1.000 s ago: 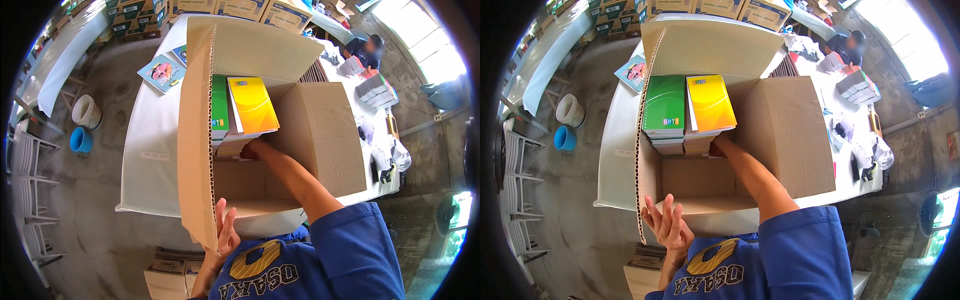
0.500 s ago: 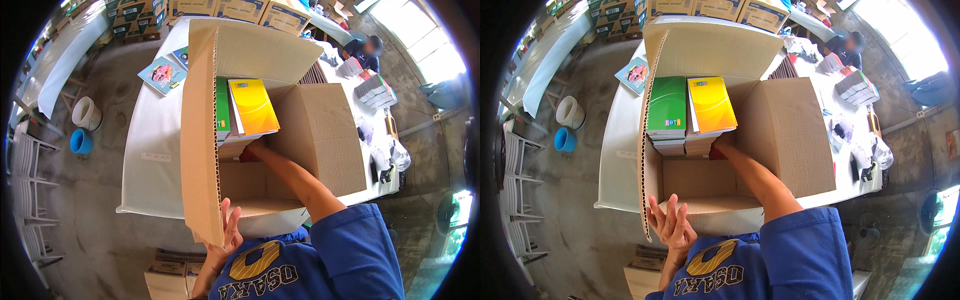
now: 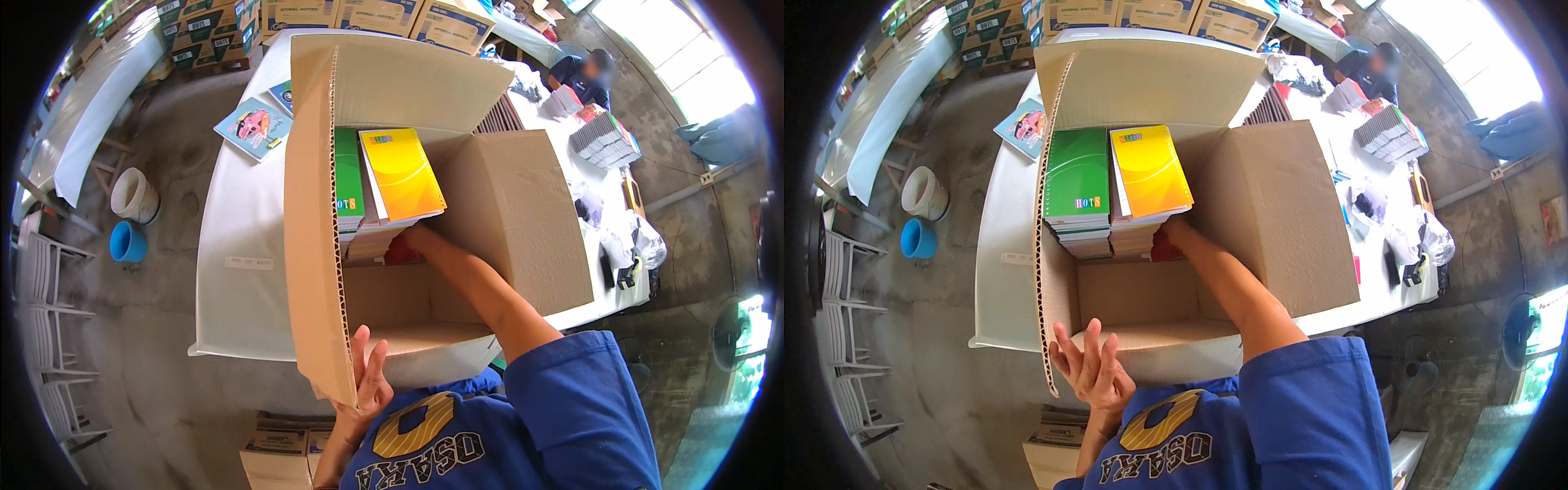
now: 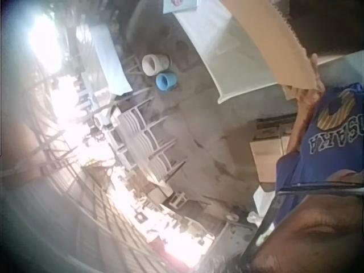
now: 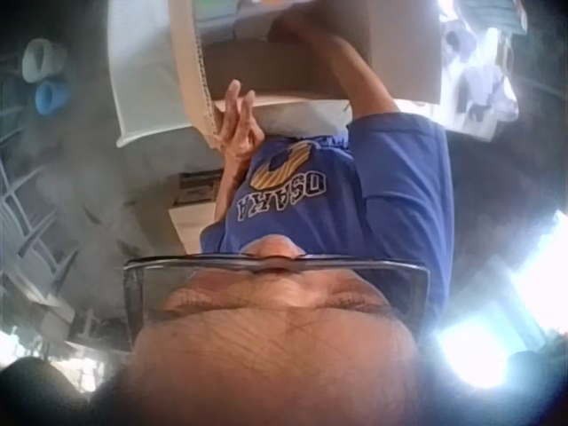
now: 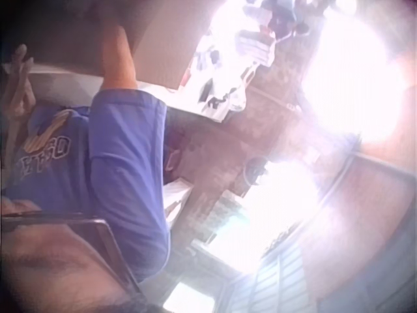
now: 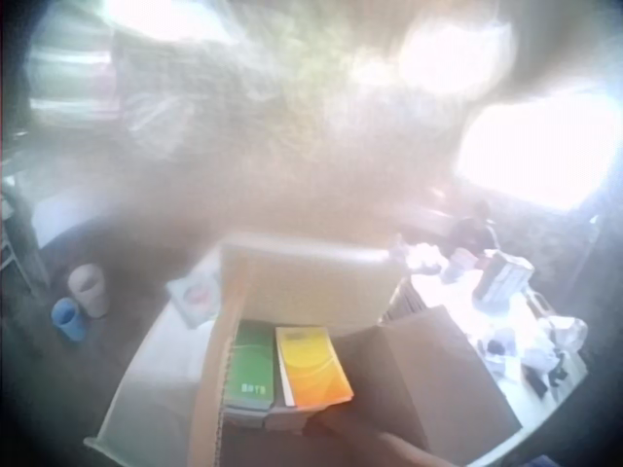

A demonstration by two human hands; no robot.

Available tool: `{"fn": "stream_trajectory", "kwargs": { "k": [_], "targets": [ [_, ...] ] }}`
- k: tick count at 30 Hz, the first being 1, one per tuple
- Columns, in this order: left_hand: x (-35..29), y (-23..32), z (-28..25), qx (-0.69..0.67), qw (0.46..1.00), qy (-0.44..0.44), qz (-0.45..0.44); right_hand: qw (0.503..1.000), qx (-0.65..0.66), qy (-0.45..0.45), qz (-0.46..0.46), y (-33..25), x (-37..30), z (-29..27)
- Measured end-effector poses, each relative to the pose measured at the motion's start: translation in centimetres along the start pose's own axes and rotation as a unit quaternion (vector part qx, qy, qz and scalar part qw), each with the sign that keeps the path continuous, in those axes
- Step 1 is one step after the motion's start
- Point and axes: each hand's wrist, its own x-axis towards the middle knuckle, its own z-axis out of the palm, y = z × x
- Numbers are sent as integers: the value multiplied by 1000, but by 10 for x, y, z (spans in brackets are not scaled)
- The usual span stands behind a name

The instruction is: The person trims the spiral binding of notebooks using shears and places the finished notebooks into a cardboard box.

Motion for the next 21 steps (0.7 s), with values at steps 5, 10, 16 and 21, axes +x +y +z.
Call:
{"fn": "stream_trajectory", "kwargs": {
  "k": [5,10,16,21],
  "targets": [
    [3,2,-1,-11,1000,-5,6,1000,2,7,0,-9,7,-5],
    [2,3,0,-24,1000,0,1,1000,11,12,0,-8,4,-4],
    [0,2,1,-14,1000,-1,-3,1000,25,5,18,11,-8,-5],
    [0,2,2,-4,1000,2,-5,999,28,16,17,4,0,-8]
  ]
}}
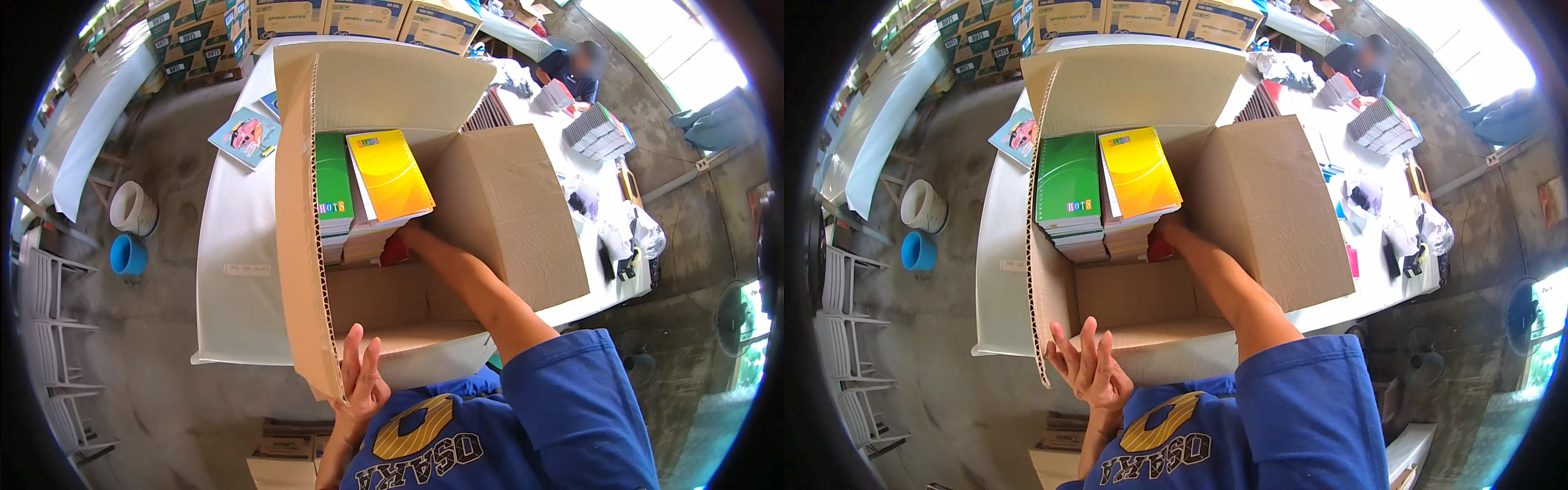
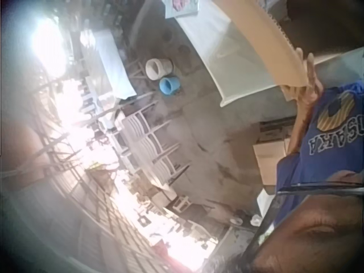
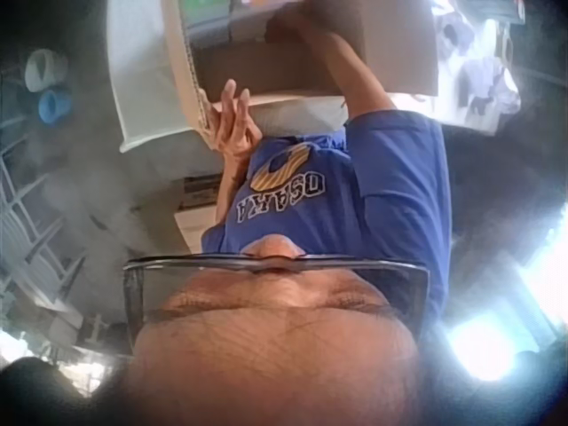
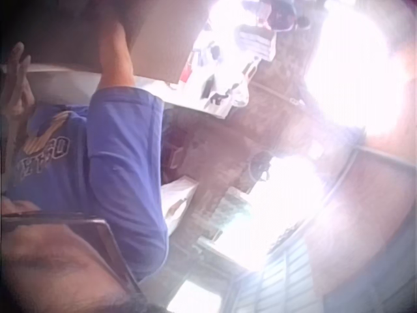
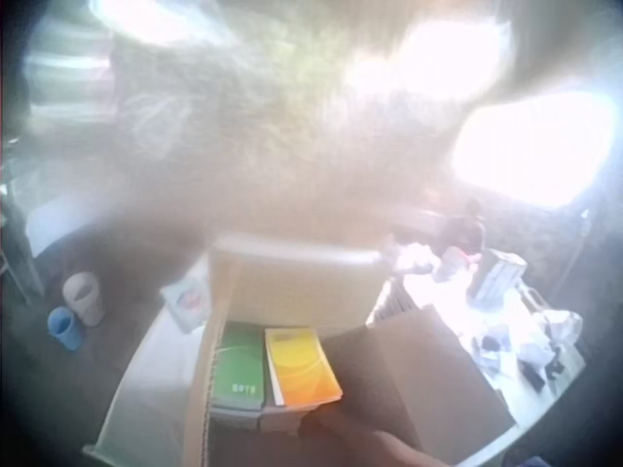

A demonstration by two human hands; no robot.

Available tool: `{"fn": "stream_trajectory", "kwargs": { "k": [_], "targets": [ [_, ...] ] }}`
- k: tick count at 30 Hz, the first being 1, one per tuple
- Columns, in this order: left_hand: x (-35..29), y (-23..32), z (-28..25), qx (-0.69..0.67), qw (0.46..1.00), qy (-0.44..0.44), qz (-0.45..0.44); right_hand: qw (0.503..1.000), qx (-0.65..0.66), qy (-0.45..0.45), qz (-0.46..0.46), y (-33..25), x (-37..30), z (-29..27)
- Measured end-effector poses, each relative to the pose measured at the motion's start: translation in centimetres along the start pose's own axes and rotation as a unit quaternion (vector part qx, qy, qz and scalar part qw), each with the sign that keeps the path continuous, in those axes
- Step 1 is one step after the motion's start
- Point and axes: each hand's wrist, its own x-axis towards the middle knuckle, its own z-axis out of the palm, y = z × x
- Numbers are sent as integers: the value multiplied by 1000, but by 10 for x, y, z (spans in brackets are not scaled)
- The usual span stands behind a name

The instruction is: The person trims the spiral binding of notebooks using shears and places the finished notebooks into a cardboard box.

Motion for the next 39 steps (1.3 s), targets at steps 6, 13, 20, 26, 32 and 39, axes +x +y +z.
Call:
{"fn": "stream_trajectory", "kwargs": {
  "k": [6,13,20,26,32,39],
  "targets": [
    [1,1,1,16,1000,6,4,1000,8,10,8,-6,10,0],
    [1,-1,-1,6,1000,12,3,999,34,22,19,1,0,0],
    [8,-1,-3,-10,999,7,29,978,183,94,32,20,-14,-37],
    [8,-3,-7,-26,999,21,34,905,401,126,56,-4,-74,-49],
    [11,9,-17,-16,1000,-9,25,867,469,83,150,-12,-169,-73],
    [20,35,-25,-47,997,-38,41,725,686,-4,62,6,-271,-145]
  ]
}}
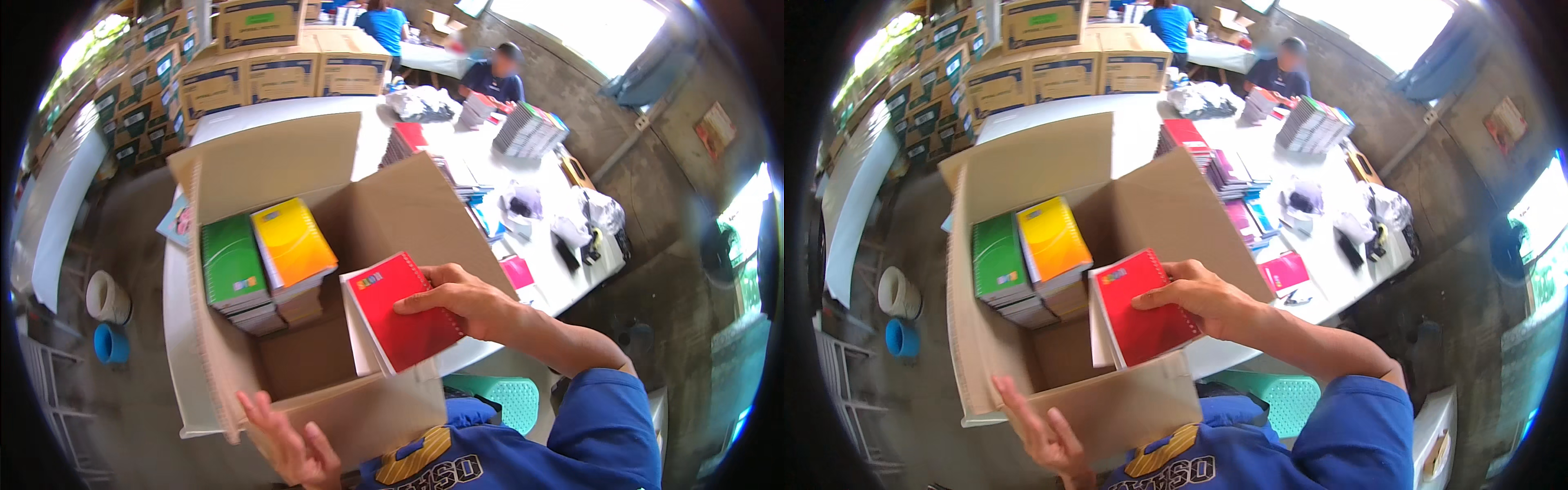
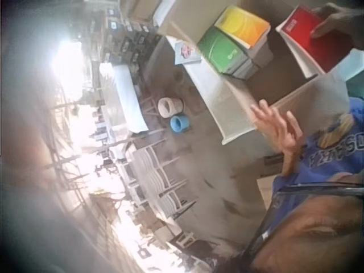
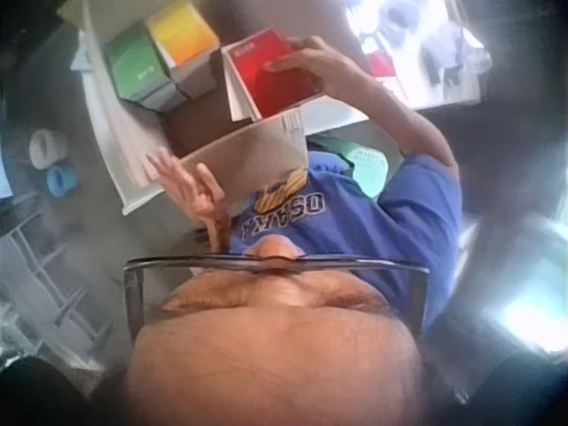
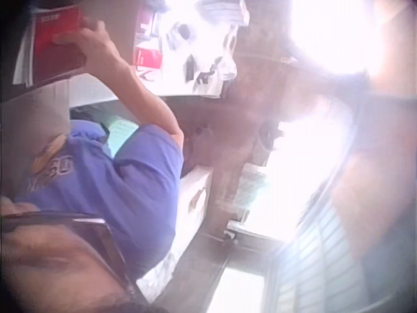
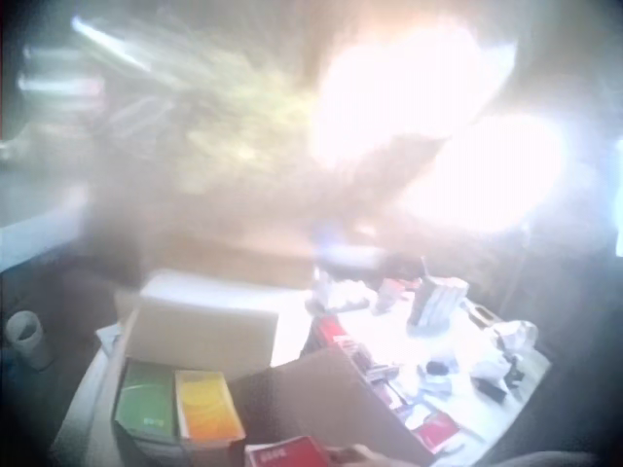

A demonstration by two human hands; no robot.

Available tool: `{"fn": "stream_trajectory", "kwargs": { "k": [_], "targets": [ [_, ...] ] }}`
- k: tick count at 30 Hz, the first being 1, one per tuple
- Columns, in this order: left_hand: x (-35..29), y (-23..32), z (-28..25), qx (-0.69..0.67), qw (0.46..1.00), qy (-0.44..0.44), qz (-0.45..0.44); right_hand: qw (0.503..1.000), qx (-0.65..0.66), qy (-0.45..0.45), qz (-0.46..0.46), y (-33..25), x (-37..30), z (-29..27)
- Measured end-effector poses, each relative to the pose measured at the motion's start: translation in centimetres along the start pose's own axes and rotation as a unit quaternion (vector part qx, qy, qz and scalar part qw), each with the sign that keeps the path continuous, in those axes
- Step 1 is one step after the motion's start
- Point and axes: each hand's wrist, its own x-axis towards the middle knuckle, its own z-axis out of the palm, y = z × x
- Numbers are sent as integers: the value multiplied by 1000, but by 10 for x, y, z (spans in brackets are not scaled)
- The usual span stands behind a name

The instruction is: The person trims the spiral binding of notebooks using shears and places the finished notebooks into a cardboard box.

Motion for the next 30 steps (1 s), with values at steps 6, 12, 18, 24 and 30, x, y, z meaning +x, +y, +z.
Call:
{"fn": "stream_trajectory", "kwargs": {
  "k": [6,12,18,24,30],
  "targets": [
    [23,90,47,-517,830,58,-199,847,-317,-299,-305,-11,-66,-93],
    [31,172,121,-528,745,-269,-306,713,-534,-351,-288,28,-88,-191],
    [14,214,222,-374,767,-487,-183,778,-504,-244,-287,68,-94,-274],
    [-3,220,270,-425,683,-535,-257,802,-522,-144,-251,84,-113,-320],
    [-54,188,301,-634,557,-435,-314,948,-180,-134,-226,166,-107,-383]
  ]
}}
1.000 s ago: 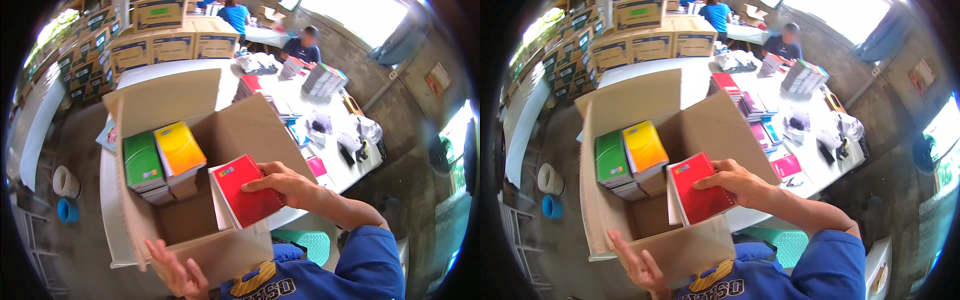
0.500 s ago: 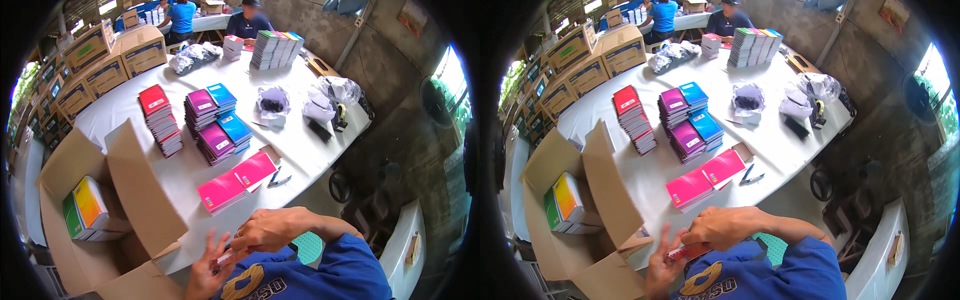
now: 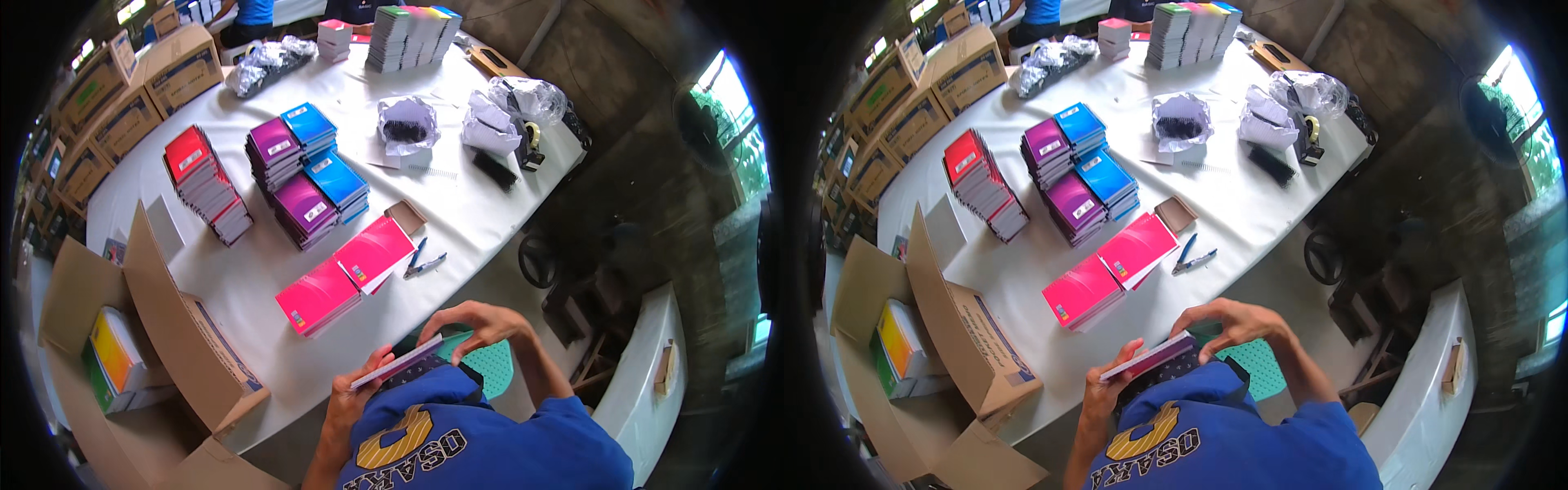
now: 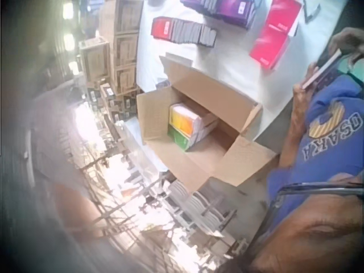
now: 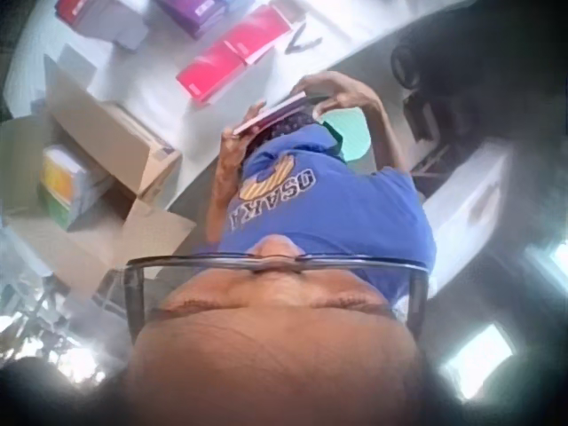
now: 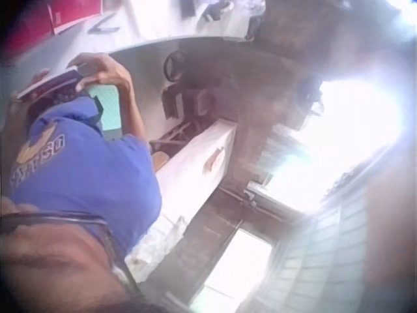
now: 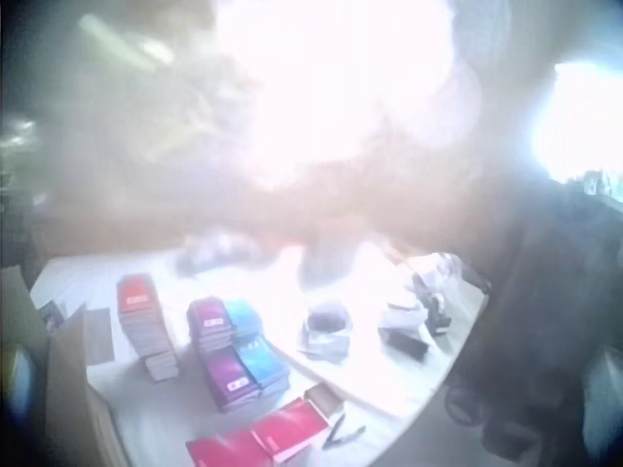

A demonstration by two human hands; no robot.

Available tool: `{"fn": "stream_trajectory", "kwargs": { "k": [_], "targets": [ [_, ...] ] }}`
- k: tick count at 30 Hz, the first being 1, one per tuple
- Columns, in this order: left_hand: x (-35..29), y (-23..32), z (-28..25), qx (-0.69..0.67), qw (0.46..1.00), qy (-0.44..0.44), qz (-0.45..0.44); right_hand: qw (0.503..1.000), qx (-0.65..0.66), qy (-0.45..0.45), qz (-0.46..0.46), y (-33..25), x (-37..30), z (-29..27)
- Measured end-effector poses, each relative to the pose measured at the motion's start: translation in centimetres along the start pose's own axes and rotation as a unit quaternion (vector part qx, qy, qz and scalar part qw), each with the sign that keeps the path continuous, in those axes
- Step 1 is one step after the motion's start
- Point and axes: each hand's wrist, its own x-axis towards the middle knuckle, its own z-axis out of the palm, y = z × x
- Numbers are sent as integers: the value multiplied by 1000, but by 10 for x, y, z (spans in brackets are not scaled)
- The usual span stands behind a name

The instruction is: The person trims the spiral binding of notebooks using shears and places the finished notebooks into a cardboard box.

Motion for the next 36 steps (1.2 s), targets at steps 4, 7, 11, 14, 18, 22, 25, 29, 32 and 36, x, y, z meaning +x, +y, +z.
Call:
{"fn": "stream_trajectory", "kwargs": {
  "k": [4,7,11,14,18,22,25,29,32,36],
  "targets": [
    [11,-43,-8,103,995,-8,5,988,47,117,86,62,-5,37],
    [27,-56,-13,238,970,12,53,985,72,153,37,98,2,37],
    [59,-84,-24,252,964,46,69,989,-40,138,25,120,17,3],
    [73,-112,-37,235,968,73,54,981,-178,71,13,148,25,-41],
    [83,-134,-41,263,947,178,44,849,-476,226,-15,211,30,-102],
    [44,-172,-56,107,916,381,71,853,-496,139,-86,242,34,-161],
    [23,-167,-74,85,877,471,45,830,-494,248,-72,258,13,-197],
    [4,-150,-101,180,875,449,-29,772,-532,346,-3,262,-18,-252],
    [-5,-123,-106,171,869,464,-13,672,-581,458,37,256,-17,-255],
    [-2,-93,-104,316,824,469,12,819,-414,387,-89,246,16,-214]
  ]
}}
